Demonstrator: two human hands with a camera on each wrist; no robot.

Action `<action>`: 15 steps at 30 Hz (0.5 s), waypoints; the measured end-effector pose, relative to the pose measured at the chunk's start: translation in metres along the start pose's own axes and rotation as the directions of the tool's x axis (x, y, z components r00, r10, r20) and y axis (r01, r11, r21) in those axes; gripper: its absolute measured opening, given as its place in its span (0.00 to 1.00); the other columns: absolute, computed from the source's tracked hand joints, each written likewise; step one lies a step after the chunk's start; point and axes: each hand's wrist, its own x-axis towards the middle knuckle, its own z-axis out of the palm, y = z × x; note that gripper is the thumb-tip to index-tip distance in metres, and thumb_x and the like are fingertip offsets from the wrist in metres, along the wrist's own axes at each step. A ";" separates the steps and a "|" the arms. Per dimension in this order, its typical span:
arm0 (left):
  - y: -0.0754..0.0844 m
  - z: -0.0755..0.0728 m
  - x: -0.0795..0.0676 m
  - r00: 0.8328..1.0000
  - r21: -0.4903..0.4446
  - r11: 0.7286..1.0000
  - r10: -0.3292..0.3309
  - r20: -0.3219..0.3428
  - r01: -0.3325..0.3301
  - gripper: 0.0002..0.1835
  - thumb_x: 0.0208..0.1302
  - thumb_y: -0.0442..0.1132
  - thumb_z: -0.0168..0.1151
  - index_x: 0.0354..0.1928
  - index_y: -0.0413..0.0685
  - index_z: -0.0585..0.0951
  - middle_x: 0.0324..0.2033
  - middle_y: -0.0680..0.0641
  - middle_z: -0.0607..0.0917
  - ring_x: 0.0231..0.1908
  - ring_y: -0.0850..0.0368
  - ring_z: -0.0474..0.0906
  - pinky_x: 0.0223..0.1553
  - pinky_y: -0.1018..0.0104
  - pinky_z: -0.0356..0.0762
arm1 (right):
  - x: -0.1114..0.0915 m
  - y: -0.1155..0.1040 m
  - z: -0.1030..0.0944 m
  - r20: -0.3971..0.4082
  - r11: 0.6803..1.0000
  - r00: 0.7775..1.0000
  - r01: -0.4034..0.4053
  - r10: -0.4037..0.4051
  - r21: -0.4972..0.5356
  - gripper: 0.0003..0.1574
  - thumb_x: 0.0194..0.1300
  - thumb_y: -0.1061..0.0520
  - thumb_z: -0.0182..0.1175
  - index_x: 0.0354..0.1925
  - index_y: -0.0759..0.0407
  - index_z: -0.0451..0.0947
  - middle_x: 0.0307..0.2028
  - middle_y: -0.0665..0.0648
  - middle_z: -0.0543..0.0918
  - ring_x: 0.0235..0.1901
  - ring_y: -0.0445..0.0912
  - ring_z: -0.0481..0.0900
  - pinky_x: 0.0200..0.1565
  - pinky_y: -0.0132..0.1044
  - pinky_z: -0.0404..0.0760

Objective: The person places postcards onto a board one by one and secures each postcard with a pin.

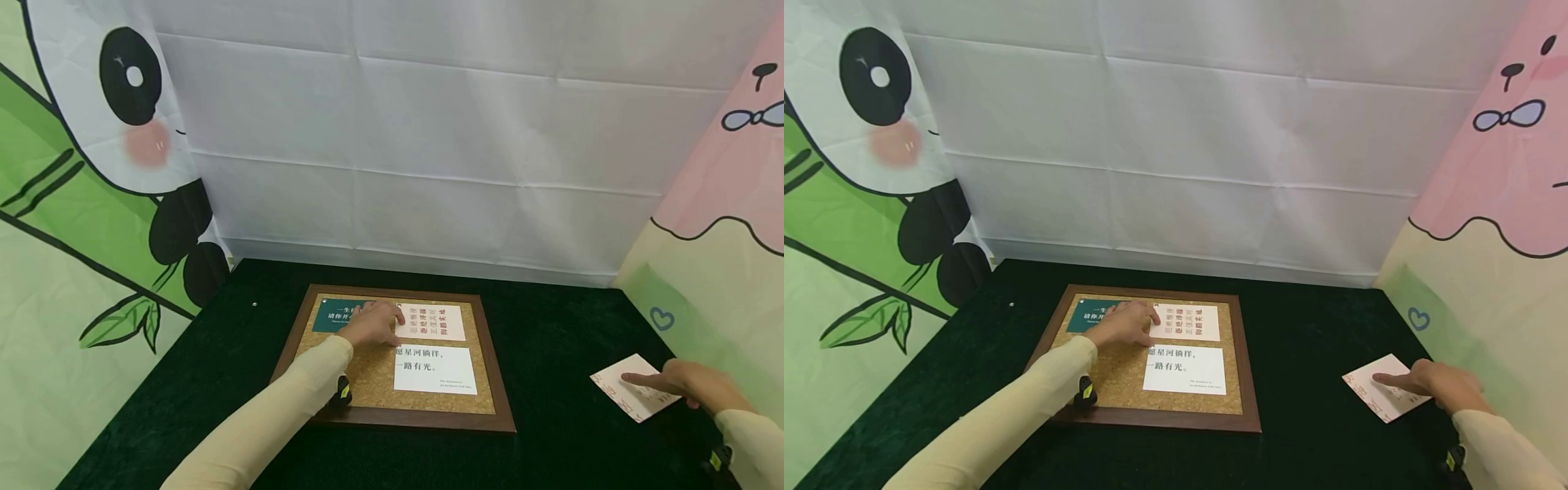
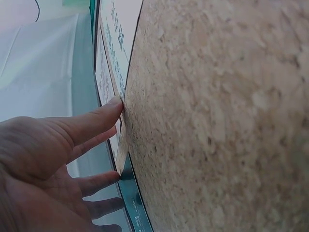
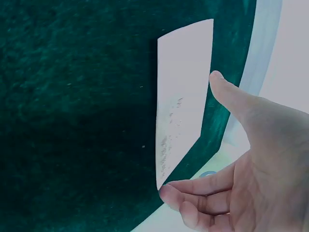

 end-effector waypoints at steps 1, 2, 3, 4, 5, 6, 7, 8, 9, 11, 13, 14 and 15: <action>0.000 0.000 0.000 1.000 0.003 1.000 0.001 0.000 -0.001 0.21 0.55 0.47 0.74 0.52 0.57 0.82 0.66 0.47 0.72 0.66 0.39 0.63 0.68 0.33 0.49 | 0.001 -0.001 0.002 0.003 0.999 0.999 -0.035 0.035 0.002 0.71 0.53 0.13 0.46 0.46 0.84 0.66 0.24 0.58 0.71 0.23 0.44 0.71 0.47 0.59 0.76; -0.001 0.000 0.001 1.000 0.005 1.000 0.001 -0.001 -0.001 0.21 0.55 0.47 0.74 0.52 0.57 0.82 0.66 0.47 0.72 0.66 0.39 0.63 0.68 0.33 0.49 | 0.002 -0.001 0.004 0.002 0.998 0.998 -0.069 0.069 0.006 0.70 0.52 0.13 0.46 0.45 0.83 0.67 0.22 0.56 0.68 0.21 0.42 0.69 0.47 0.57 0.77; -0.001 0.000 0.001 1.000 0.003 1.000 -0.001 0.002 0.001 0.21 0.55 0.47 0.74 0.52 0.57 0.82 0.67 0.48 0.72 0.66 0.39 0.63 0.68 0.33 0.48 | 0.003 -0.002 0.005 0.005 0.996 0.996 -0.089 0.089 0.010 0.70 0.51 0.13 0.47 0.44 0.83 0.67 0.21 0.54 0.68 0.20 0.41 0.68 0.47 0.55 0.77; -0.001 0.001 0.002 1.000 0.002 1.000 -0.002 0.003 0.002 0.22 0.55 0.47 0.74 0.52 0.57 0.82 0.67 0.48 0.72 0.67 0.39 0.63 0.68 0.33 0.49 | 0.004 -0.003 0.007 0.007 0.995 0.995 -0.102 0.102 0.018 0.70 0.51 0.13 0.47 0.44 0.83 0.67 0.20 0.53 0.67 0.19 0.40 0.67 0.45 0.51 0.78; -0.002 0.001 0.002 1.000 0.000 1.000 -0.002 0.003 0.002 0.21 0.55 0.48 0.74 0.52 0.58 0.82 0.67 0.48 0.72 0.67 0.39 0.63 0.68 0.33 0.49 | 0.005 -0.003 0.008 0.013 0.994 0.994 -0.107 0.107 0.030 0.71 0.50 0.12 0.47 0.44 0.83 0.67 0.20 0.53 0.67 0.19 0.40 0.67 0.42 0.46 0.77; -0.002 0.002 0.003 1.000 -0.001 1.000 -0.002 0.003 0.002 0.21 0.55 0.48 0.75 0.52 0.58 0.82 0.67 0.48 0.72 0.67 0.39 0.63 0.68 0.33 0.49 | 0.005 -0.004 0.010 0.015 0.994 0.994 -0.105 0.104 0.040 0.71 0.50 0.12 0.47 0.44 0.83 0.67 0.20 0.53 0.67 0.19 0.40 0.67 0.38 0.41 0.75; -0.002 0.002 0.003 1.000 -0.001 1.000 -0.002 0.006 0.002 0.22 0.54 0.48 0.75 0.52 0.58 0.82 0.67 0.48 0.72 0.67 0.39 0.62 0.68 0.33 0.49 | 0.006 -0.004 0.011 0.016 0.995 0.996 -0.089 0.088 0.051 0.72 0.50 0.12 0.47 0.44 0.83 0.67 0.20 0.54 0.67 0.19 0.40 0.66 0.35 0.38 0.72; -0.002 0.002 0.004 1.000 -0.003 1.000 -0.002 0.006 0.002 0.22 0.54 0.48 0.75 0.52 0.58 0.82 0.67 0.48 0.72 0.67 0.39 0.62 0.68 0.33 0.48 | 0.007 -0.004 0.012 0.016 0.996 0.998 -0.067 0.066 0.060 0.73 0.50 0.12 0.47 0.45 0.84 0.66 0.22 0.55 0.67 0.19 0.41 0.66 0.32 0.36 0.69; -0.002 0.002 0.004 1.000 -0.004 1.000 -0.002 0.006 0.002 0.22 0.54 0.48 0.75 0.52 0.58 0.82 0.67 0.48 0.72 0.67 0.39 0.62 0.68 0.33 0.49 | 0.007 -0.005 0.012 0.014 0.997 0.999 -0.034 0.033 0.064 0.74 0.50 0.12 0.47 0.46 0.85 0.65 0.23 0.56 0.67 0.20 0.41 0.66 0.31 0.35 0.68; -0.002 0.001 0.003 1.000 -0.003 1.000 -0.001 0.003 0.001 0.22 0.54 0.48 0.75 0.52 0.58 0.82 0.67 0.48 0.72 0.67 0.39 0.62 0.68 0.33 0.49 | 0.009 -0.005 0.012 0.004 0.998 1.000 0.017 -0.018 0.062 0.74 0.51 0.12 0.47 0.46 0.86 0.65 0.25 0.58 0.67 0.20 0.42 0.66 0.31 0.35 0.67; -0.001 0.000 0.002 1.000 -0.005 1.000 -0.001 0.002 0.001 0.22 0.54 0.48 0.75 0.52 0.58 0.82 0.67 0.48 0.72 0.67 0.39 0.62 0.68 0.32 0.48 | 0.010 -0.006 0.012 -0.012 0.997 0.998 0.055 -0.054 0.058 0.72 0.51 0.13 0.48 0.46 0.86 0.65 0.26 0.59 0.67 0.22 0.44 0.66 0.31 0.36 0.68; -0.001 0.000 0.001 1.000 -0.008 1.000 0.000 0.000 0.000 0.22 0.54 0.48 0.75 0.52 0.58 0.82 0.67 0.48 0.72 0.67 0.39 0.62 0.68 0.32 0.48 | 0.011 -0.007 0.011 -0.016 0.996 0.997 0.070 -0.070 0.056 0.70 0.52 0.14 0.48 0.44 0.85 0.66 0.26 0.59 0.68 0.23 0.45 0.67 0.32 0.37 0.68; -0.001 0.000 0.001 1.000 -0.009 1.000 0.001 0.000 -0.001 0.22 0.54 0.47 0.75 0.51 0.58 0.82 0.66 0.47 0.72 0.67 0.39 0.63 0.67 0.32 0.48 | 0.012 -0.007 0.011 -0.016 0.995 0.997 0.079 -0.078 0.056 0.69 0.53 0.15 0.49 0.44 0.85 0.66 0.26 0.60 0.69 0.25 0.46 0.68 0.33 0.38 0.70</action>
